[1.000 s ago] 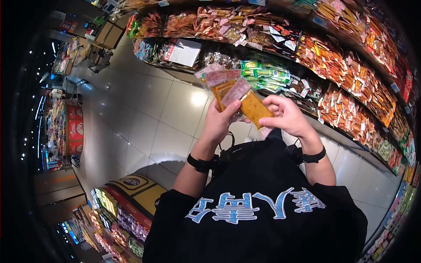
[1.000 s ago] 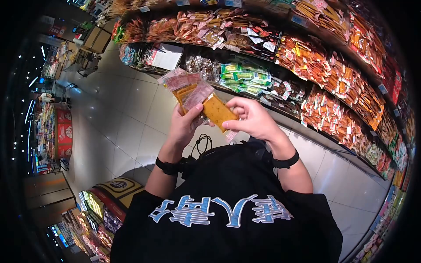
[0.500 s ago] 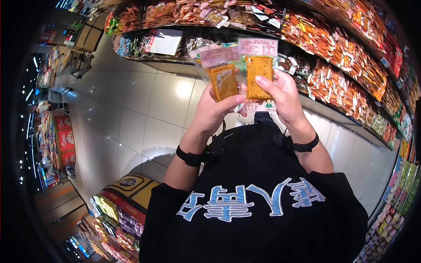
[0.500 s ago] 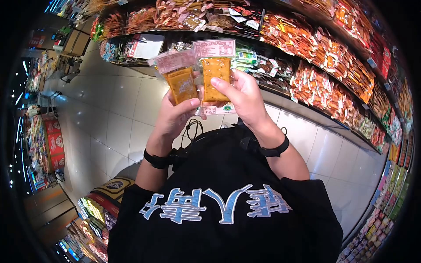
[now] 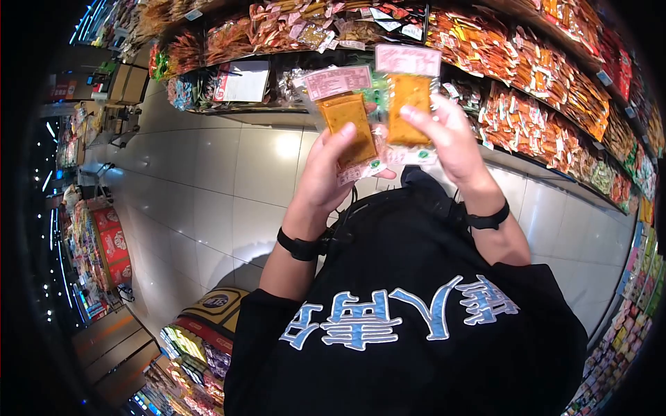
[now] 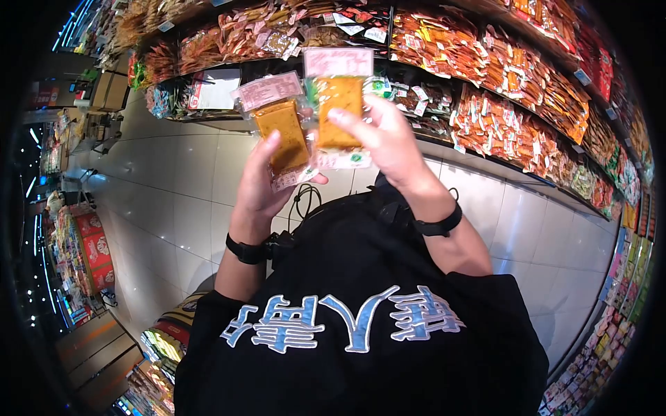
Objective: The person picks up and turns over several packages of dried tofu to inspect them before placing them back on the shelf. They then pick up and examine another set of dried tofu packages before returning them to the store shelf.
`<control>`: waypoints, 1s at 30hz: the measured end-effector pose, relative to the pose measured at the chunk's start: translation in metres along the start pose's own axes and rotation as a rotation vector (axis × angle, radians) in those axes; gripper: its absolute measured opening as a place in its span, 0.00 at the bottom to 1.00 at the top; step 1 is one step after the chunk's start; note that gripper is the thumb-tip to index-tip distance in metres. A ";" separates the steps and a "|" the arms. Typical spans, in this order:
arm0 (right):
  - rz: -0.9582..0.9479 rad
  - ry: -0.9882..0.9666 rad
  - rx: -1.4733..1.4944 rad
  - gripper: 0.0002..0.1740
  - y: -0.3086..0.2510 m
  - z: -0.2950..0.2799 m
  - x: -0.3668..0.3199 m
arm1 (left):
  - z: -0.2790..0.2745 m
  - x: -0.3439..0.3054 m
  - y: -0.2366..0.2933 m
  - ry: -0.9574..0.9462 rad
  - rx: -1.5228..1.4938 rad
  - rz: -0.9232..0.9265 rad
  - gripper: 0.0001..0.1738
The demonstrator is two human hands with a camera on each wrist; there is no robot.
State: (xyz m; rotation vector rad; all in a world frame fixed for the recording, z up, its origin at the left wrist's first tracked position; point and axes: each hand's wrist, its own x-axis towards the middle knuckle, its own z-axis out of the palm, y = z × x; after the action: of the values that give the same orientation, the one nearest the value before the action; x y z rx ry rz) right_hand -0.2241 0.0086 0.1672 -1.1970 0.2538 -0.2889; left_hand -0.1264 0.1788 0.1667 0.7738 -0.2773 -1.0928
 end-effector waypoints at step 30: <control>-0.184 0.197 0.081 0.14 -0.091 -0.182 0.129 | 0.065 0.222 -0.013 -0.004 -0.149 0.035 0.33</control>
State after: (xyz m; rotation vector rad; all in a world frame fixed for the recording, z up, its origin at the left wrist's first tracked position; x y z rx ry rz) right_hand -0.1740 -0.2258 0.1847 -1.1138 0.3008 -0.5750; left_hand -0.0699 -0.0458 0.1677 0.6320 -0.2096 -1.0692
